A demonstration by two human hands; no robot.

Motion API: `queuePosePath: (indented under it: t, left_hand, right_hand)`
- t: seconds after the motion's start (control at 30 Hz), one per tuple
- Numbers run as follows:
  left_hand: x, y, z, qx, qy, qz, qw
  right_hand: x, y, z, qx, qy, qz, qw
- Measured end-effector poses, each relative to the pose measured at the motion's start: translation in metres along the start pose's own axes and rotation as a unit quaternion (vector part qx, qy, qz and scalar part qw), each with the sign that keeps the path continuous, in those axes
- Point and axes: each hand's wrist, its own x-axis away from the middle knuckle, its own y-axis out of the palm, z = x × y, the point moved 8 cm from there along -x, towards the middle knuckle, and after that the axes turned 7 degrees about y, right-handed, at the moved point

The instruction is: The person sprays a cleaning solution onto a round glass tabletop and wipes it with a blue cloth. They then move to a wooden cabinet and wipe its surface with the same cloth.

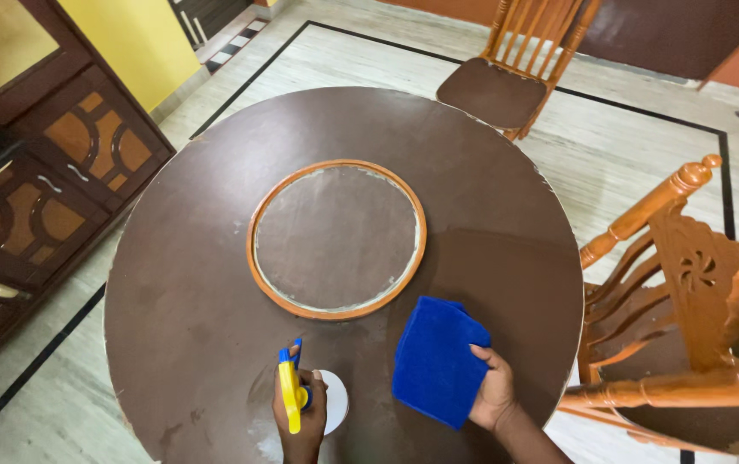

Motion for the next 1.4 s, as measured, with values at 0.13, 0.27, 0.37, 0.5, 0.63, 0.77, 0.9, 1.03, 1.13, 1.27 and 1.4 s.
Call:
queuePosePath:
  t: [0.13, 0.27, 0.37, 0.5, 0.63, 0.77, 0.9, 1.03, 1.13, 1.27, 1.4]
  left_hand:
    - [0.005, -0.001, -0.004, -0.014, -0.016, 0.020, 1.000]
    - [0.005, -0.001, -0.008, -0.017, -0.015, 0.029, 0.999]
    - [0.000, 0.002, -0.007, -0.061, 0.004, 0.030, 0.998]
    - [-0.013, 0.009, 0.001, -0.017, 0.057, 0.019, 0.998]
    - [-0.035, 0.020, -0.001, 0.051, 0.016, -0.011, 0.998]
    - [-0.059, 0.025, -0.006, 0.076, -0.054, -0.048, 0.994]
    - [-0.079, 0.032, -0.003, 0.124, -0.063, -0.070, 0.988]
    - [-0.087, 0.033, -0.019, 0.088, -0.160, -0.077, 0.980]
    - [-0.093, 0.030, -0.024, 0.058, -0.145, -0.074, 0.985]
    - [-0.107, 0.024, -0.017, -0.029, -0.018, -0.044, 0.998]
    - [-0.107, 0.025, -0.035, -0.058, -0.102, -0.055, 0.992]
  right_hand:
    - [-0.009, -0.013, -0.016, -0.009, -0.008, -0.015, 1.000]
    - [-0.013, -0.021, -0.023, -0.001, -0.016, -0.003, 1.000]
    - [-0.013, -0.024, -0.025, -0.001, -0.022, 0.014, 1.000]
    - [-0.016, -0.020, -0.021, -0.024, -0.014, 0.013, 1.000]
    - [-0.018, -0.015, -0.017, -0.034, -0.044, 0.025, 0.998]
    - [-0.018, -0.004, -0.006, -0.046, -0.052, 0.017, 0.997]
    - [-0.020, 0.004, 0.008, -0.058, -0.072, 0.025, 0.995]
    - [-0.021, 0.008, 0.023, -0.075, -0.075, 0.042, 0.993]
    - [-0.020, 0.013, 0.030, -0.071, -0.091, 0.031, 0.993]
    - [-0.020, 0.013, 0.036, -0.077, -0.103, 0.043, 0.991]
    - [-0.020, 0.005, 0.036, -0.078, -0.113, 0.061, 0.989]
